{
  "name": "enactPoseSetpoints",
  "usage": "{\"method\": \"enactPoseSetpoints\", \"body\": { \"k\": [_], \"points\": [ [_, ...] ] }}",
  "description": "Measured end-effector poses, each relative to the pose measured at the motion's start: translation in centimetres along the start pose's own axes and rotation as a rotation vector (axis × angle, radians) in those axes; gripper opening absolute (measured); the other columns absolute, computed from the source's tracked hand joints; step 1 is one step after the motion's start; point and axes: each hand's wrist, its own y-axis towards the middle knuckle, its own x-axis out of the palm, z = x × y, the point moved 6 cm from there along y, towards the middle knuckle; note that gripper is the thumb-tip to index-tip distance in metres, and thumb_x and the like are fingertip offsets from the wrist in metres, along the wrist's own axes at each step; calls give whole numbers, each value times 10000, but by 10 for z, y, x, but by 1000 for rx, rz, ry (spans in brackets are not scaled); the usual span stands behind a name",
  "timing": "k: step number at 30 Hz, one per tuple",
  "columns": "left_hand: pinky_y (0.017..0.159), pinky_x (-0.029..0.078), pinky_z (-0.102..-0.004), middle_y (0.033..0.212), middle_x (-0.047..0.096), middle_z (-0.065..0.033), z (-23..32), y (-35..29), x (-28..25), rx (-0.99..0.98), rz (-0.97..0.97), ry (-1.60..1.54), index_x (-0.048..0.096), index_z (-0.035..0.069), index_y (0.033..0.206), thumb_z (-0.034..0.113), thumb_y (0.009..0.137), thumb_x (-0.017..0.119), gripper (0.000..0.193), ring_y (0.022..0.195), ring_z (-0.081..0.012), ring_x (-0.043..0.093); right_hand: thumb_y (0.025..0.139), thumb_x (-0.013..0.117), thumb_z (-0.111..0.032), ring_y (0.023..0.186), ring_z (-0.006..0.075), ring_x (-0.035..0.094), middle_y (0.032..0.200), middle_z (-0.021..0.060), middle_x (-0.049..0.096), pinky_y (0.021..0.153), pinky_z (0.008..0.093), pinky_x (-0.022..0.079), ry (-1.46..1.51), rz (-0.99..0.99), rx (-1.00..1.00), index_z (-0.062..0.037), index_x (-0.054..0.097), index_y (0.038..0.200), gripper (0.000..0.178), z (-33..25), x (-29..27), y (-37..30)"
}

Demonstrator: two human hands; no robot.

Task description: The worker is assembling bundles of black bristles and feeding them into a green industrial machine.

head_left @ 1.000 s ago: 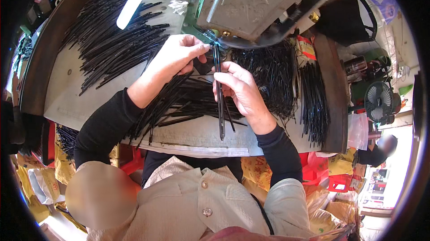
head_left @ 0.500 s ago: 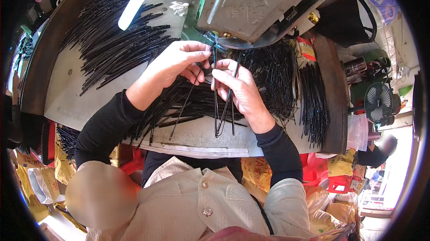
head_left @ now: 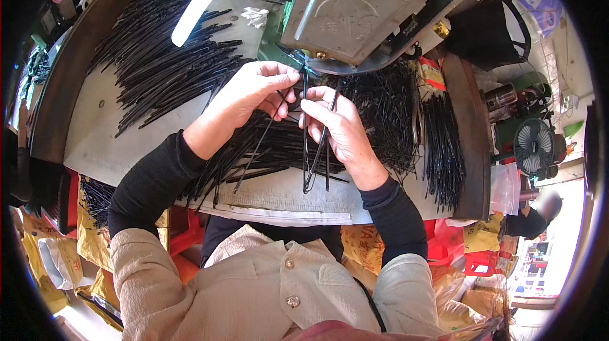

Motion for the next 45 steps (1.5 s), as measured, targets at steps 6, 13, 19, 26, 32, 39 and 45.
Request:
{"method": "enactPoseSetpoints", "body": {
  "k": [6, 13, 19, 26, 32, 39, 45],
  "points": [
    [441, 462, -200, 673, 596, -38, 0, 2, -2, 32, 19, 26, 570, 41, 851, 236, 893, 585, 200, 487, -108, 571, 872, 583, -167, 495, 73, 511, 710, 72, 608, 430, 181, 371, -2, -12, -41, -6, 519, 1013, 223, -3, 4, 5],
    [425, 464, -204, 647, 598, -48, 2, 0, 1, 39, 42, 115, 566, 25, 873, 237, 897, 577, 214, 477, -119, 584, 877, 579, -149, 543, 76, 536, 725, 72, 608, 447, 174, 385, -37, -19, -13, 6, 523, 1023, 221, -1, 0, 7],
    [428, 467, -201, 642, 598, -47, 2, 2, 0, 60, 29, 129, 565, 17, 891, 229, 901, 566, 213, 475, -123, 585, 870, 590, -162, 505, 63, 515, 708, 71, 617, 440, 173, 372, -33, -24, -42, 9, 532, 1027, 239, -2, 1, 7],
    [411, 457, -199, 628, 594, -50, 2, 3, -1, 74, 28, 156, 565, 12, 889, 228, 901, 565, 216, 460, -120, 576, 873, 578, -134, 597, 89, 564, 727, 69, 603, 449, 175, 390, -40, -44, 5, 2, 534, 1035, 216, -1, 0, 9],
    [394, 445, -194, 608, 587, -48, 0, 4, -3, 34, 17, 127, 568, 10, 886, 238, 896, 572, 229, 441, -115, 564, 864, 592, -159, 503, 73, 512, 712, 71, 604, 428, 171, 368, 93, -39, 51, -17, 545, 1018, 214, 2, 1, 7],
    [364, 420, -196, 575, 572, -43, 5, 1, -1, 91, 58, 218, 576, 3, 856, 254, 888, 585, 253, 406, -110, 541, 871, 588, -217, 460, 61, 462, 685, 46, 585, 414, 170, 350, 131, -11, 64, -40, 547, 1019, 234, 2, 8, 1],
    [366, 385, -201, 568, 568, -24, 13, -2, 8, 148, 55, 538, 622, -12, 902, 318, 879, 598, 332, 391, -62, 487, 911, 540, -258, 462, 49, 462, 683, 27, 571, 413, 170, 356, 123, -30, 147, -54, 552, 933, 205, 7, 8, -10]
  ]
}}
